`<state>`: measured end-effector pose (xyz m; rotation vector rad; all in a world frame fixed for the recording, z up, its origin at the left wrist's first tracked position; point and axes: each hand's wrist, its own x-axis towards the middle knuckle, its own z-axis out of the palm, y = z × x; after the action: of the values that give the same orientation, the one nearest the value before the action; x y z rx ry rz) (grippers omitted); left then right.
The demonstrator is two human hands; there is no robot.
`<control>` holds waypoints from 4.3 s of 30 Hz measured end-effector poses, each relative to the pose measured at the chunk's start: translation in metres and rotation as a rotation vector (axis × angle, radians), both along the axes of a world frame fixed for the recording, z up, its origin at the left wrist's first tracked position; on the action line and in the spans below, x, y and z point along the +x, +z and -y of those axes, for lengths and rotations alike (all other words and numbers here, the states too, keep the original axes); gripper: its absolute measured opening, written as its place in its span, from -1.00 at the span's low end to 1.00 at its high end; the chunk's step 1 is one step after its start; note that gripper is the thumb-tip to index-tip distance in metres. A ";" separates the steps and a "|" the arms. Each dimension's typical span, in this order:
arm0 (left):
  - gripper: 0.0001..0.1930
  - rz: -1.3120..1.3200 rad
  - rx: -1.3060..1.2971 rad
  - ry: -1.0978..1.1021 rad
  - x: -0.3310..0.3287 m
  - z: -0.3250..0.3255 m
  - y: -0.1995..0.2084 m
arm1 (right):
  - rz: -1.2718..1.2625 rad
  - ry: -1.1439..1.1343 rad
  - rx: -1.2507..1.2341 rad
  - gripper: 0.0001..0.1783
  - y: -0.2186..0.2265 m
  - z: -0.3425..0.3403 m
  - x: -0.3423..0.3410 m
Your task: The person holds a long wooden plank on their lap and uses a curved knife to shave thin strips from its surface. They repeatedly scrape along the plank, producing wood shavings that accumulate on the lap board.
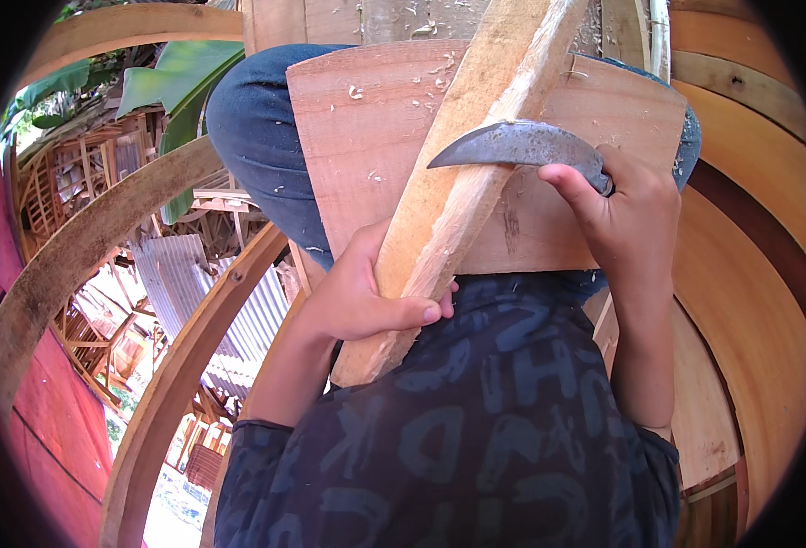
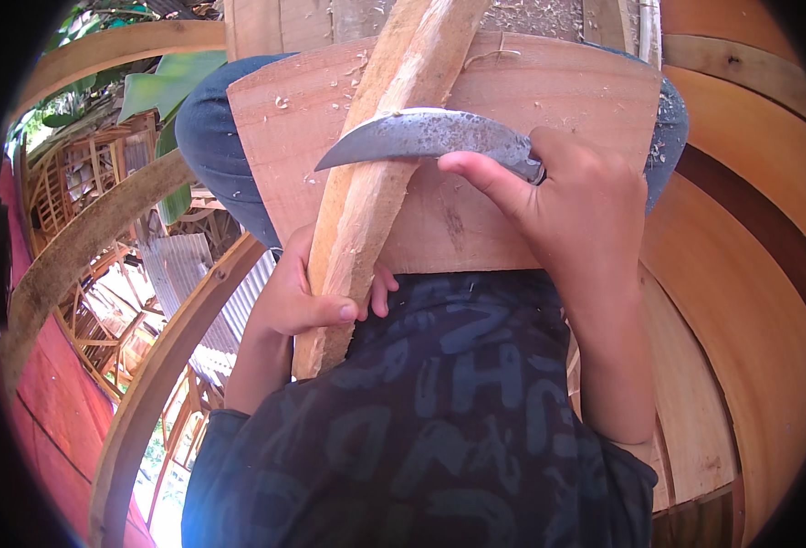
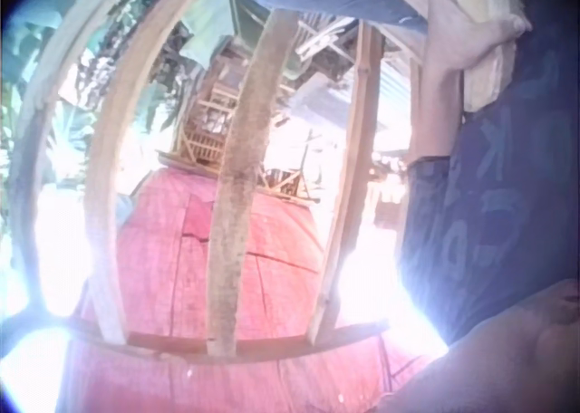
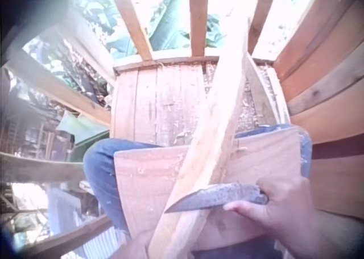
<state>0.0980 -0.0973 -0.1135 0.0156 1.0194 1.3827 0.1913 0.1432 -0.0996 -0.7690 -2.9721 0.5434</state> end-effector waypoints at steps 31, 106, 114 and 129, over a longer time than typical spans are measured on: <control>-0.10 0.022 0.022 0.050 0.006 0.007 -0.021 | 0.070 -0.296 -0.225 -0.26 0.022 -0.030 0.010; -0.38 -0.232 -0.143 0.082 0.008 -0.010 -0.018 | 0.099 -0.070 -0.156 -0.21 -0.018 0.018 -0.009; -0.37 -0.275 -0.160 0.041 0.010 -0.006 -0.013 | 0.088 -0.012 -0.116 -0.25 -0.022 0.012 -0.004; -0.38 -0.217 -0.113 0.044 0.011 0.001 -0.011 | 0.018 0.021 -0.320 -0.32 -0.012 0.034 0.001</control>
<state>0.1091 -0.0981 -0.1247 0.0612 1.2843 1.3823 0.1927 0.1096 -0.1120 -0.7636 -2.9488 1.0358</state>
